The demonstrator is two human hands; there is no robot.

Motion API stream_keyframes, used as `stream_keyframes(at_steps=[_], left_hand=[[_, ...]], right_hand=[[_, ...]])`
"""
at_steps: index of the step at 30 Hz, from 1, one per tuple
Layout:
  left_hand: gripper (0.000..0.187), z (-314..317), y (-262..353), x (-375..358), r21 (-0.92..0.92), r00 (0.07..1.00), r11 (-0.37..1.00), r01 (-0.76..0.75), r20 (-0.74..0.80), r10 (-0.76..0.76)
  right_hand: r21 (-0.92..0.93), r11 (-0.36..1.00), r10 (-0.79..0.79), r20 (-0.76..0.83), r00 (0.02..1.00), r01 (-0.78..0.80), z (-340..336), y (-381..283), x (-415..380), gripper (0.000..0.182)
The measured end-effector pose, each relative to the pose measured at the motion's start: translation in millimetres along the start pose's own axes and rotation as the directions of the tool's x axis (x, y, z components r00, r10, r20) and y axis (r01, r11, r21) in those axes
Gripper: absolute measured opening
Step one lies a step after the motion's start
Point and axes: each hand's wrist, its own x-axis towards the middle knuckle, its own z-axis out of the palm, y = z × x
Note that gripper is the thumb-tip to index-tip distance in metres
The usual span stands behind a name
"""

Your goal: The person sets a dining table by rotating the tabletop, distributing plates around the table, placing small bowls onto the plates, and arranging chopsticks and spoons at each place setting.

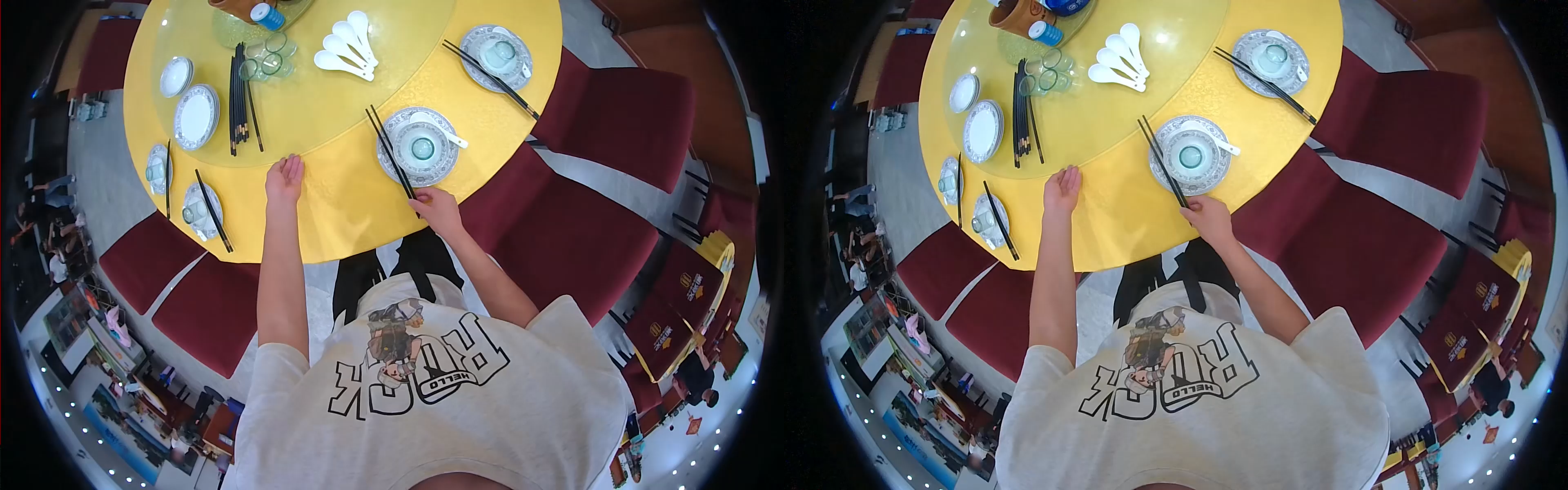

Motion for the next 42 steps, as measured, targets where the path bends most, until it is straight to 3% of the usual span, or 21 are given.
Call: stream_keyframes(at_steps=[2,6,9,12,14,16,18,20,22,23,25,26,28,30,32,36,38,42], left_hand=[[0.032,-2,3,0,-0.007,1.0,1.0,0.015,-0.005,-0.015],[0.032,-1,8,-6,0.023,0.999,0.999,0.024,0.021,-0.025],[0.033,-2,9,-1,0.006,1.0,0.999,0.032,0.001,-0.032],[0.028,-9,6,3,0.022,0.997,0.999,0.045,0.054,-0.046],[0.024,-16,-3,1,0.161,1.0,0.987,0.004,0.028,-0.008],[0.02,-30,-26,-5,0.546,0.986,0.829,-0.124,0.161,0.041],[0.018,-21,-59,-54,0.701,0.951,0.66,-0.271,0.301,0.07],[0.02,-16,-95,-80,0.795,0.911,0.498,-0.346,0.413,-0.026],[0.025,-14,-131,-87,0.754,0.764,0.129,-0.644,0.628,0.15],[0.025,-9,-141,-92,0.752,0.765,0.142,-0.643,0.626,0.151],[0.024,17,-136,-117,0.744,0.726,-0.116,-0.658,0.668,0.161],[0.024,22,-137,-118,0.748,0.73,-0.101,-0.656,0.663,0.168],[0.023,29,-140,-115,0.71,0.719,-0.289,-0.642,0.689,0.094],[0.022,32,-139,-117,0.734,0.741,-0.28,-0.619,0.664,0.102],[0.02,34,-135,-121,0.752,0.757,-0.28,-0.597,0.643,0.113],[0.021,29,-131,-141,0.736,0.724,-0.112,-0.668,0.677,0.134],[0.022,34,-134,-142,0.699,0.685,-0.049,-0.713,0.71,0.161],[0.023,45,-141,-130,0.692,0.681,-0.054,-0.72,0.719,0.138]], right_hand=[[0.069,0.986,0.147,0.1,0.984,-0.154,1,-8,1,0.032],[0.141,0.979,0.13,0.115,0.985,-0.146,21,17,4,0.032],[0.258,0.936,0.211,0.128,0.969,-0.238,25,7,0,0.033],[0.145,0.964,0.216,0.07,0.974,-0.224,29,-10,-4,0.032],[-0.104,0.99,0.087,-0.09,0.992,-0.096,33,-19,-4,0.031],[-0.095,0.986,0.125,-0.107,0.986,-0.136,38,-25,-2,0.031],[-0.091,0.981,0.161,-0.11,0.981,-0.171,42,-25,1,0.03],[-0.042,0.98,0.188,-0.106,0.976,-0.194,46,-18,5,0.027],[-0.004,0.981,0.195,-0.105,0.975,-0.196,46,-21,4,0.025],[0.042,0.979,0.203,-0.105,0.974,-0.2,45,-22,3,0.023],[0.057,0.98,0.193,-0.087,0.977,-0.188,42,-24,-1,0.023],[0.086,0.98,0.183,-0.067,0.981,-0.177,40,-26,-3,0.022],[0.084,0.983,0.171,-0.076,0.982,-0.165,39,-26,-7,0.022],[0.096,0.983,0.162,-0.083,0.983,-0.154,38,-25,-11,0.022],[-0.016,0.99,0.143,-0.022,0.989,-0.143,33,-22,-11,0.023],[0.033,0.99,0.138,-0.006,0.99,-0.138,31,-18,-10,0.02],[0.24,0.964,0.121,-0.007,0.993,-0.115,33,-13,-2,0.02],[0.341,0.932,0.13,0.001,0.992,-0.122,37,-6,13,0.02]])
